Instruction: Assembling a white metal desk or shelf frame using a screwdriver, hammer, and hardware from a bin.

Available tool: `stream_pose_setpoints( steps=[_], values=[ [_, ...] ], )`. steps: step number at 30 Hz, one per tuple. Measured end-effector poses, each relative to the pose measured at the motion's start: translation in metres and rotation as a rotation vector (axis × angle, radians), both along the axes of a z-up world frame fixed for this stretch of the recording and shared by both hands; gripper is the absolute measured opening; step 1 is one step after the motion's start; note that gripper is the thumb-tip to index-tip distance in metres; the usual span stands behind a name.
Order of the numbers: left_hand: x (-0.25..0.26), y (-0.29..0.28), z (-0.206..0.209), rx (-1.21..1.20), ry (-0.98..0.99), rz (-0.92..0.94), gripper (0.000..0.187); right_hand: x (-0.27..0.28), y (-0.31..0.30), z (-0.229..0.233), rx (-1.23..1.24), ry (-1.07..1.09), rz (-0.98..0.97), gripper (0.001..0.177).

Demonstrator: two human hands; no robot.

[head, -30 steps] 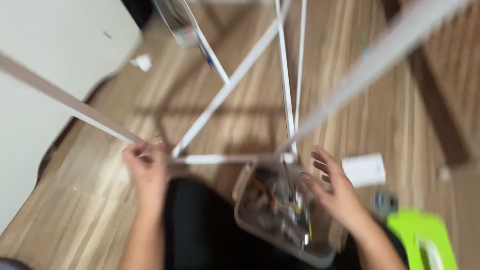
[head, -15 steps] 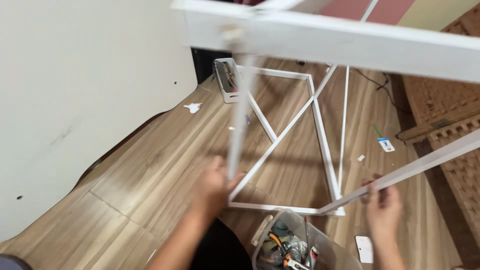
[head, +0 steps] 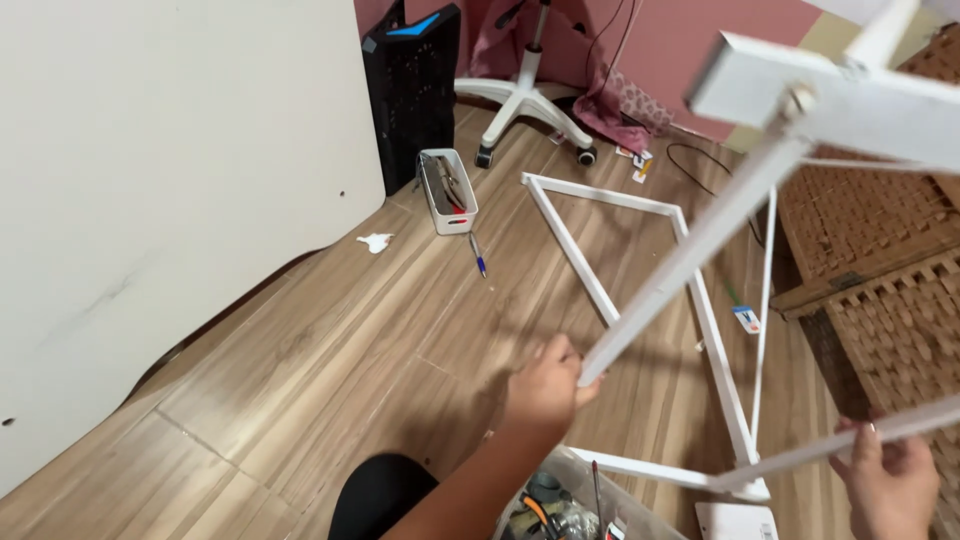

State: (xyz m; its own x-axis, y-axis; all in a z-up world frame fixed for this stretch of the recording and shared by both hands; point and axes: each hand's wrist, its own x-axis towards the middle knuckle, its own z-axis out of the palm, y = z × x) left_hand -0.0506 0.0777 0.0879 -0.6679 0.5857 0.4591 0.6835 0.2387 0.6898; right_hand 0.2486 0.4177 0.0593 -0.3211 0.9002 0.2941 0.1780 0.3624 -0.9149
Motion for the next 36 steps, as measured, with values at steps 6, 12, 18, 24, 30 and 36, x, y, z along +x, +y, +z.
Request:
stream_pose_setpoints(
  steps=[6,12,18,24,30,36],
  values=[
    [-0.023,0.02,-0.006,-0.079,0.046,-0.019,0.032,0.029,0.112,-0.106,0.306,-0.024,-0.021,0.024],
    [-0.068,0.023,-0.037,-0.156,-0.058,0.064,0.033,0.001,0.066,-0.082,0.312,-0.023,0.062,0.025],
    [-0.091,-0.017,0.02,-0.187,-0.304,0.226,0.04,-0.068,-0.063,0.029,0.104,-0.148,0.033,0.029],
    [-0.13,-0.038,0.001,-0.394,0.003,0.317,0.047,-0.096,-0.073,-0.012,0.047,-0.033,0.135,0.029],
    [-0.122,-0.045,0.0,-0.379,-0.079,0.381,0.045,-0.114,-0.115,-0.01,-0.07,0.021,0.148,0.033],
    [-0.044,-0.052,-0.037,-0.004,0.179,0.217,0.084,-0.113,-0.193,-0.024,-0.079,-0.004,0.068,0.066]
  ],
)
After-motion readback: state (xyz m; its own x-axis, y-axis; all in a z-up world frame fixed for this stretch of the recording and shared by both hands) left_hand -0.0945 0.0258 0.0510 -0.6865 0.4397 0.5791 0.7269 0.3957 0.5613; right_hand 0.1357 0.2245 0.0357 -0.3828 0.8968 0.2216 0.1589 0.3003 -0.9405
